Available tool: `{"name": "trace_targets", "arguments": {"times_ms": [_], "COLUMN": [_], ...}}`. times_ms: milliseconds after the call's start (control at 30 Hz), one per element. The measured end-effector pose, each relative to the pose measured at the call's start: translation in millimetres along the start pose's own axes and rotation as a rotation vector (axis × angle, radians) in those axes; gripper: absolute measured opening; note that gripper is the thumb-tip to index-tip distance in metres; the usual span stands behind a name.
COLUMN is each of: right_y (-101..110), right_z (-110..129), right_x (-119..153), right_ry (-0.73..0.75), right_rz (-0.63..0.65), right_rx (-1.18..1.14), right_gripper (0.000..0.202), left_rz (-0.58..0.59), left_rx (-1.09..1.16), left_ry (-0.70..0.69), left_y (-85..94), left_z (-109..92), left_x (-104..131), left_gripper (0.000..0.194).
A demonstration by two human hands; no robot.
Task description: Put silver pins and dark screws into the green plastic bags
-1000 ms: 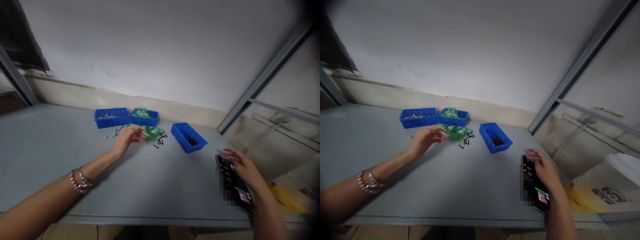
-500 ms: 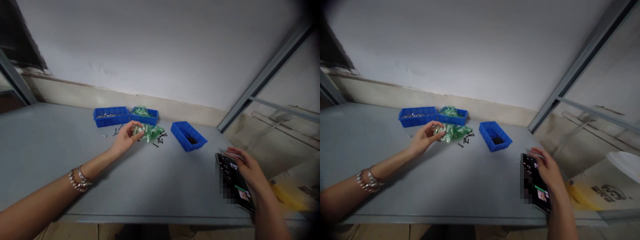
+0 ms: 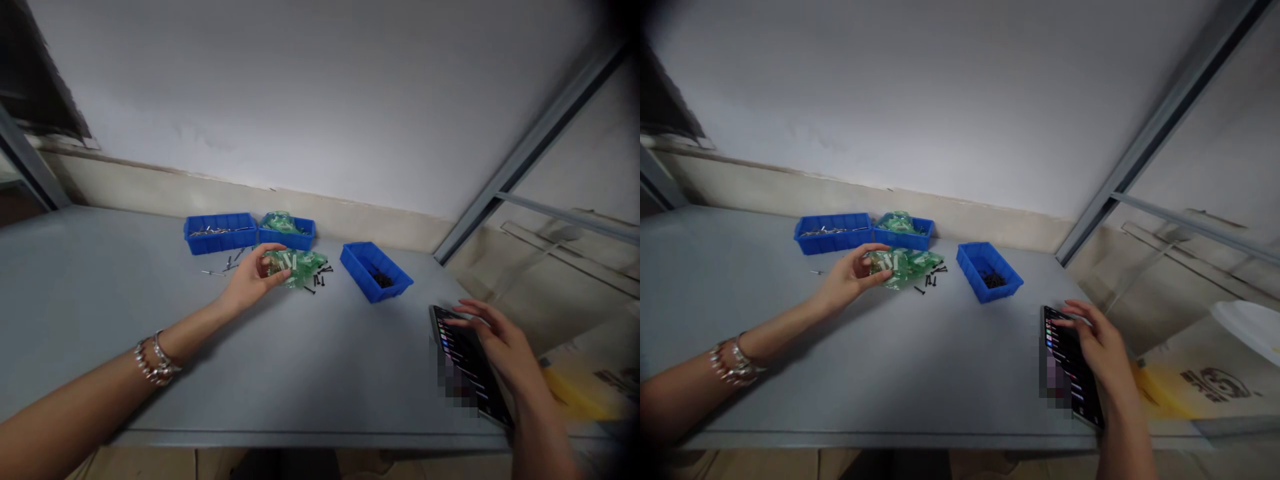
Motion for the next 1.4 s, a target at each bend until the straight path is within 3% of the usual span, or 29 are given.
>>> {"name": "trace_targets", "arguments": {"times_ms": [300,400,467,533,600,667,800,900,967,1067,1167,1267,1400], "right_y": [3.8,5.6,-6.1,-35.5,-78.5,-129.1,-212.8,-238.6,-241.9,-240.2,-238.3,-237.6,-235.5], "right_z": [4.1,31.2,60.8,96.8,130.4,153.7,169.0,168.2,164.7,156.2,150.4,148.6,149.1], "right_x": [4.6,10.2,16.1,23.8,33.2,43.9,66.7,77.2,78.4,74.9,69.8,67.8,69.3], "right_ry": [-0.005,0.035,0.067,0.132,0.178,0.134,-0.104,-0.225,-0.235,-0.248,-0.263,-0.25,-0.194], "right_rz": [-0.061,-0.112,-0.096,0.033,0.218,0.451,0.879,1.035,1.026,0.9,0.758,0.7,0.686], "right_rx": [-0.012,-0.007,-0.017,-0.082,-0.156,-0.246,-0.378,-0.561,-0.647,-0.673,-0.681,-0.673,-0.622], "right_gripper": [0.031,0.032,0.03,0.03,0.03,0.032,0.037,0.041,0.04,0.035,0.031,0.029,0.024], "left_rz": [0.018,0.033,0.053,0.049,0.022,0.015,0.016,0.064,0.135,0.192,0.148,0.12,0.28], "left_rx": [-0.049,-0.109,-0.098,-0.089,-0.123,-0.158,-0.155,-0.156,-0.158,-0.131,-0.06,-0.04,-0.162], "left_ry": [-0.026,-0.099,-0.175,-0.266,-0.357,-0.431,-0.525,-0.515,-0.478,-0.372,-0.185,-0.026,0.075], "left_y": [0.4,0.2,-1.4,-2.1,-1.6,-1.5,0.1,-1.3,-5.2,-9.9,-9.8,-10.4,-19.8], "left_z": [5.1,4.6,1.1,-3.1,-6.1,-6.9,-4.8,-1.4,0.0,-0.1,1.7,7.2,17.8], "left_x": [-2.6,-1.2,1.1,3.5,5.0,5.7,5.7,5.8,7.2,10.3,11.0,10.0,9.9], "left_gripper": [0.029,0.023,0.016,0.01,0.008,0.007,0.01,0.014,0.014,0.013,0.029,0.035,0.034]}}
Point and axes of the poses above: each hand's wrist, its own x-axis away from the middle knuckle, its own y-axis out of the back of the hand, z = x × y, the point moved 5 cm from there along -x, towards the middle knuckle, and after that the axes turned 7 degrees about -z, right-handed, at the moved point
